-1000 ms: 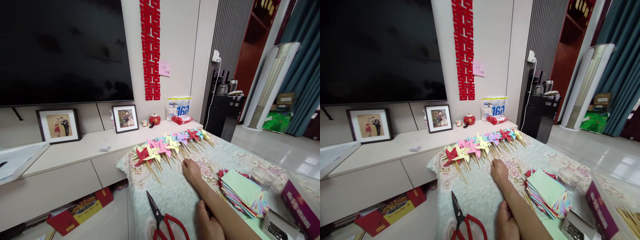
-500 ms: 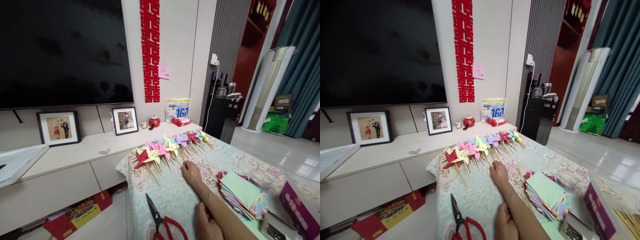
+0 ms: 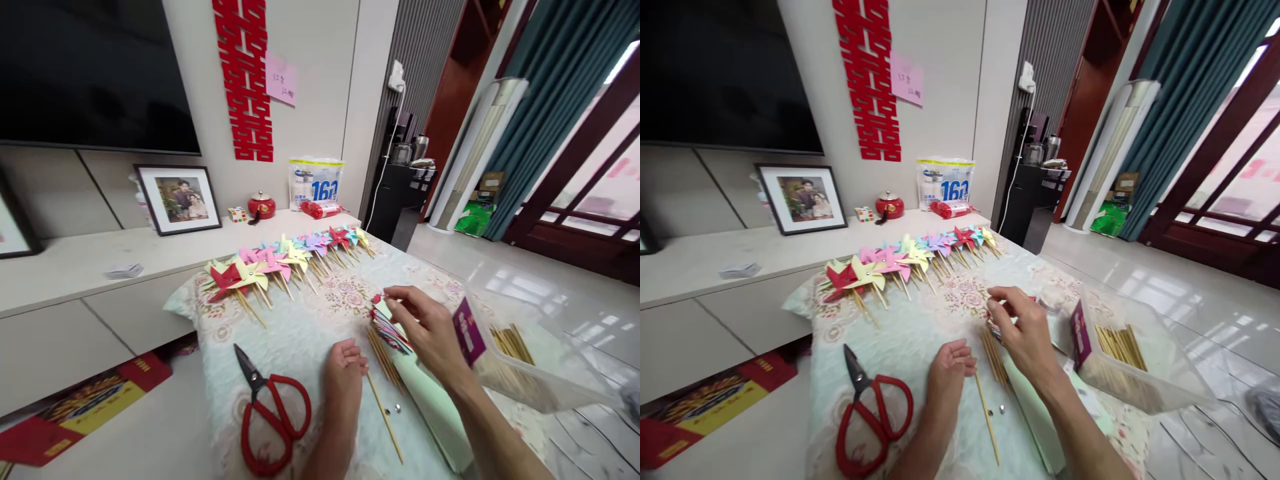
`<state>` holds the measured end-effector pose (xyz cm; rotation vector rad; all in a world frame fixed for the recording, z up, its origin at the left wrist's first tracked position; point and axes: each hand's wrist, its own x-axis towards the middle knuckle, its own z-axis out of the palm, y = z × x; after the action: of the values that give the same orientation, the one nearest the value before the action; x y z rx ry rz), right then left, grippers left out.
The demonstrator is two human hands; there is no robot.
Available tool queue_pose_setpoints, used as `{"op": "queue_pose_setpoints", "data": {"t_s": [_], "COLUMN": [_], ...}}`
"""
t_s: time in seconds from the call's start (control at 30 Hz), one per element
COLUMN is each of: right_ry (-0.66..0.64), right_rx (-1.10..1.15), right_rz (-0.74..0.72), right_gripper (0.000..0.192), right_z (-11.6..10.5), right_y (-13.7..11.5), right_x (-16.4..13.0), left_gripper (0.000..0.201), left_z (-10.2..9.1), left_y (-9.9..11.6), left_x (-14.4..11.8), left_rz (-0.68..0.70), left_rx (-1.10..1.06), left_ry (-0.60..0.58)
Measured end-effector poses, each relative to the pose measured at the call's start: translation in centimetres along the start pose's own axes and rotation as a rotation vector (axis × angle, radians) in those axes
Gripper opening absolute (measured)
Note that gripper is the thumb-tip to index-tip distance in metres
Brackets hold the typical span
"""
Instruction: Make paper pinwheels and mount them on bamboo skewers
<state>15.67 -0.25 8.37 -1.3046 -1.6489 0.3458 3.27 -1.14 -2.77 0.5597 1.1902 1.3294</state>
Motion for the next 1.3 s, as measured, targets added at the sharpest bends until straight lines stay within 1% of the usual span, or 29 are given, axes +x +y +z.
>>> {"op": "queue_pose_setpoints", "data": {"t_s": [0.07,0.1,0.17,0.23,0.33,0.43,0.5,0.6,0.67,0.8,1.0,1.1,1.17,1.23,1.3], "right_ry": [0.084,0.124,0.194,0.213,0.182,0.102,0.041,-0.034,-0.079,-0.136,-0.214,-0.225,-0.206,-0.169,-0.169], "right_rx": [-0.063,-0.092,-0.139,-0.186,-0.271,-0.385,-0.472,-0.593,-0.656,-0.749,-0.796,-0.806,-0.812,-0.805,-0.75], "right_rz": [0.014,0.033,0.052,0.038,-0.032,-0.111,-0.134,-0.089,-0.047,0.011,0.066,0.076,0.047,0.007,-0.011], "right_gripper": [0.023,0.023,0.022,0.02,0.018,0.019,0.019,0.021,0.024,0.03,0.026,0.025,0.026,0.027,0.024], "right_z": [-2.7,-3.6,-4.7,-4.9,-4.2,-3.4,-3.1,-3.0,-3.1,-3.3,-3.0,-2.9,-3.0,-3.1,-3.2], "right_y": [1.1,2.0,4.1,6.0,7.8,8.9,9.3,9.6,9.6,9.2,8.8,8.8,8.6,8.1,7.2], "right_x": [-1.8,-2.5,-3.4,-3.7,-3.7,-3.7,-3.8,-4.0,-4.0,-3.9,-3.8,-3.9,-3.9,-3.9,-4.0], "left_gripper": [0.035,0.034,0.033,0.033,0.032,0.031,0.03,0.029,0.029,0.03,0.031,0.032,0.032,0.032,0.032], "left_z": [-0.1,-0.1,-0.2,-0.4,-0.5,-0.1,0.3,1.0,1.2,1.0,0.7,0.6,0.4,0.1,-0.2], "left_y": [-0.1,-0.1,-0.3,-0.5,-0.7,-0.7,-0.5,0.0,0.1,0.0,0.2,0.4,0.5,0.6,0.8], "left_x": [0.0,0.0,0.0,0.1,0.2,0.4,0.6,0.8,0.8,0.8,0.7,0.7,0.6,0.6,0.7], "left_rz": [0.013,0.025,0.064,0.107,0.139,0.139,0.104,0.045,0.049,0.095,0.078,0.074,0.082,0.095,0.108], "left_rx": [0.016,0.028,0.064,0.095,0.119,0.144,0.171,0.193,0.191,0.203,0.22,0.208,0.193,0.185,0.182], "left_ry": [-0.001,0.006,-0.002,-0.017,-0.013,0.035,0.061,0.071,0.068,0.011,-0.021,-0.018,-0.02,-0.02,-0.007]}}
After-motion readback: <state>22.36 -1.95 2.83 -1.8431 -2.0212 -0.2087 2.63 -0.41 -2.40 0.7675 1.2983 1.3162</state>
